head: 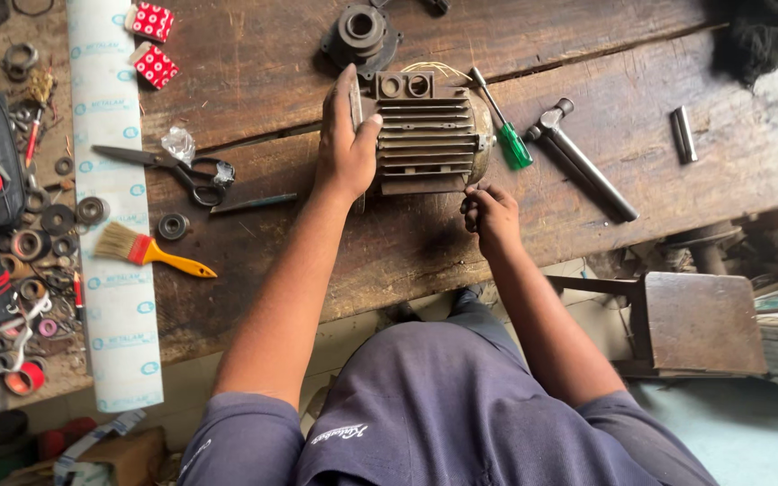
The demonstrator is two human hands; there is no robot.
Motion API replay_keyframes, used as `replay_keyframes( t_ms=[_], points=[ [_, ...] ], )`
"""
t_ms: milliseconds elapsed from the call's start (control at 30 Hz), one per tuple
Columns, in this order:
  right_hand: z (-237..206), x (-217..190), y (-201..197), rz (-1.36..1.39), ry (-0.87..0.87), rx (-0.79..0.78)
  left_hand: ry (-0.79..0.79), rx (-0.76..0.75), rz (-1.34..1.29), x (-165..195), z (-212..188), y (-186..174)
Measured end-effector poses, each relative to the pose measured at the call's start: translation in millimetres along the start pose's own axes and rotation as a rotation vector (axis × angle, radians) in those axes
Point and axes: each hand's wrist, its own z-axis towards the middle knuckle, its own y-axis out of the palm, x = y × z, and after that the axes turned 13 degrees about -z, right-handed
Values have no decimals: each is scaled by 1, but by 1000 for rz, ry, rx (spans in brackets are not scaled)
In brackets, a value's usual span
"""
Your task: The person works on an electric motor at a wooden workbench, using a screwdriver and a socket wrench to loosen and remove bolts from the motor housing, prying at the end bell, and tapping it with a hammer. They rotate the motor to reach different sides and reposition it on the bench while continuing to unscrew fasteners.
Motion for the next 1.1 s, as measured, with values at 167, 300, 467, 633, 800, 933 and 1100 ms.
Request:
replay_keyframes(
  t_ms=[167, 300, 467, 633, 800, 933, 1100],
  points=[
    [9, 3, -12, -43, 18, -119, 55, -8, 17, 20, -18, -4],
    [11, 8, -18, -81, 59, -163, 134, -18, 26, 37, -39, -5],
    [13, 10, -21, -114, 63, -157, 108, -22, 67, 50, -51, -5],
    [2, 15, -14, -110, -48, -74, 36, -52, 11, 40, -42, -8],
    [2, 8, -9, -112, -38, -55, -42, -73, 35, 20, -16, -9],
    [13, -3, -12, -212, -8, -89, -213, -98, 79, 10, 9, -8],
    [18, -6, -13, -195, -41, -104, -271, -104, 85, -2, 27, -9]
  ],
)
